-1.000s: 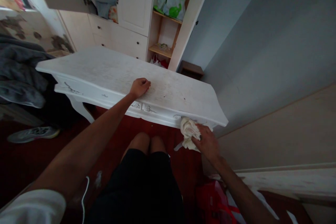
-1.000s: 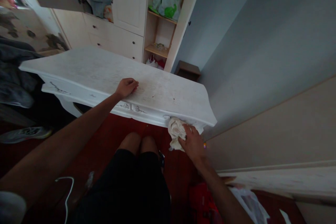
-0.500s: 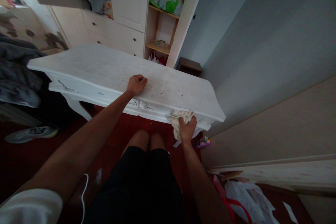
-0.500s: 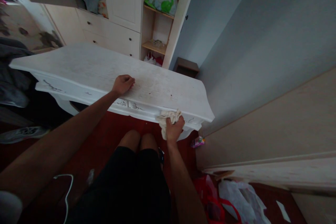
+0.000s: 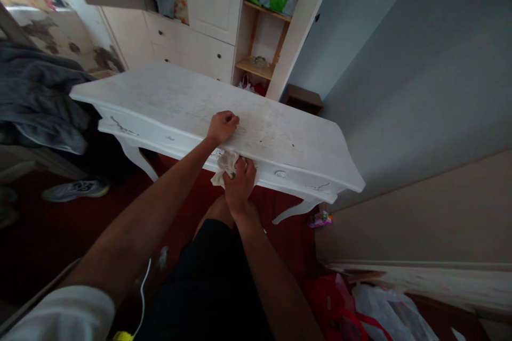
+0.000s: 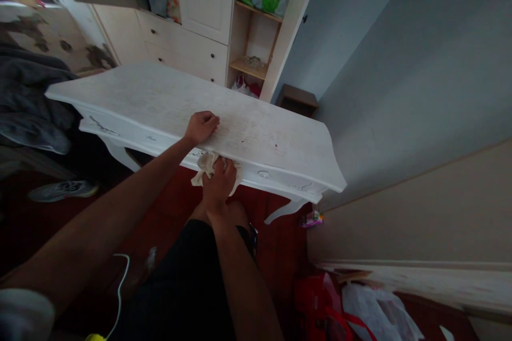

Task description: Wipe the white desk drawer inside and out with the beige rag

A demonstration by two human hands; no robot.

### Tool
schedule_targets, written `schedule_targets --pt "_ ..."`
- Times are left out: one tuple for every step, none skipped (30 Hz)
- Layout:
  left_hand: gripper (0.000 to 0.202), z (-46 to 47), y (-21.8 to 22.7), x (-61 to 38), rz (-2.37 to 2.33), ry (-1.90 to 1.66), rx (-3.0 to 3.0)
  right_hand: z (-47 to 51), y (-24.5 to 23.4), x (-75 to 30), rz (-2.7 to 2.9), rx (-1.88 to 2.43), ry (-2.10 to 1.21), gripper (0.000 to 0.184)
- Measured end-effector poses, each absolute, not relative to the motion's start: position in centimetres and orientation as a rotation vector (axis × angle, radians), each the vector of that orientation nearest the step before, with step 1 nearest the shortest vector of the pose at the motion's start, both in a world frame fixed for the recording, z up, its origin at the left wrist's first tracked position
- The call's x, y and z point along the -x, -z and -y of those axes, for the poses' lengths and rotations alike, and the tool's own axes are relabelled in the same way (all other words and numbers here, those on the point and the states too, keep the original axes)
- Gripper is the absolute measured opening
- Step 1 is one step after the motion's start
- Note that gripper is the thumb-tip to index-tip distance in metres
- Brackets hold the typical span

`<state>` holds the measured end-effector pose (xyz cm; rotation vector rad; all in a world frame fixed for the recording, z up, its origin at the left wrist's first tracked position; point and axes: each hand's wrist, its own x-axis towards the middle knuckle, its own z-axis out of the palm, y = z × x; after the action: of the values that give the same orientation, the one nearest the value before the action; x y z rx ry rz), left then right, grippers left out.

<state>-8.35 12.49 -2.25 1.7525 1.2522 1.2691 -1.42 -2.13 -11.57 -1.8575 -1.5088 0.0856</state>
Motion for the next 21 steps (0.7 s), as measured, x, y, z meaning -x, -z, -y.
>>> schedule_targets --pt "0.02 -12.4 2.2 8.3 -1.244 -1.269 -1.739 1.9 11.7 1.8 1.54 1.825 -0.082 0.05" --pt "0.02 -12.4 2.2 8.3 -1.236 -1.272 -1.729 1.8 11.8 1.9 1.572 1.795 -0.076 0.051" --pt "0.02 -12.4 2.2 8.3 -1.229 -1.276 -1.724 1.7 11.8 1.8 1.609 1.775 -0.07 0.052" --pt "0.02 -12.5 2.2 8.3 -1.222 -1.282 -1.717 1.7 11.8 1.5 1.654 1.765 -0.069 0.052" --pt "0.02 -12.5 2.3 8.3 -1.217 -1.284 -1.709 1.8 11.8 1.1 1.711 1.762 -0.074 0.053" --pt "0.02 -12.5 2.3 8.3 -1.216 -1.283 -1.701 2.0 11.8 0.4 1.778 1.762 -0.085 0.053" --pt "0.02 -12.6 2.3 8.3 -1.216 -1.278 -1.693 2.2 11.8 -0.3 1.849 1.762 -0.097 0.055" --pt "0.021 -12.6 2.3 8.3 -1.22 -1.27 -1.685 2.4 11.9 -1.1 1.915 1.761 -0.107 0.056" --pt "0.021 -12.6 2.4 8.3 -1.222 -1.26 -1.679 2.7 12.0 -2.0 1.972 1.763 -0.113 0.057" --pt "0.021 -12.7 2.4 8.3 -1.225 -1.253 -1.677 3.0 12.2 -2.7 2.016 1.772 -0.11 0.057" --pt "0.021 -12.7 2.5 8.3 -1.225 -1.249 -1.682 3.3 12.4 -3.5 2.047 1.785 -0.098 0.056" --pt "0.022 -12.8 2.6 8.3 -1.227 -1.25 -1.69 3.7 12.7 -4.2 2.069 1.799 -0.076 0.054" --pt "0.023 -12.9 2.6 8.4 -1.227 -1.25 -1.703 4.1 13.0 -4.8 2.081 1.812 -0.042 0.053" --pt "0.023 -13.0 2.7 8.4 -1.229 -1.25 -1.717 4.5 13.2 -5.5 2.083 1.823 0.0 0.052" --pt "0.024 -13.1 2.8 8.4 -1.232 -1.248 -1.728 4.9 13.5 -6.2 2.078 1.829 0.046 0.051" --pt "0.024 -13.3 2.9 8.4 -1.235 -1.243 -1.734 5.3 13.7 -6.9 2.071 1.83 0.092 0.051" --pt "0.024 -13.4 3.0 8.4 -1.235 -1.238 -1.736 5.7 13.8 -7.8 2.064 1.826 0.133 0.052" --pt "0.024 -13.4 3.0 8.4 -1.235 -1.235 -1.734 6.2 14.0 -8.9 2.062 1.821 0.167 0.053" --pt "0.024 -13.4 3.0 8.4 -1.234 -1.232 -1.728 6.7 14.1 -10.1 2.073 1.809 0.193 0.053" --pt "0.023 -13.4 2.9 8.4 -1.234 -1.232 -1.721 7.2 14.2 -11.5 2.099 1.796 0.216 0.053" --pt "0.023 -13.4 2.8 8.4 -1.234 -1.233 -1.718 7.7 14.3 -13.0 2.127 1.788 0.241 0.053"
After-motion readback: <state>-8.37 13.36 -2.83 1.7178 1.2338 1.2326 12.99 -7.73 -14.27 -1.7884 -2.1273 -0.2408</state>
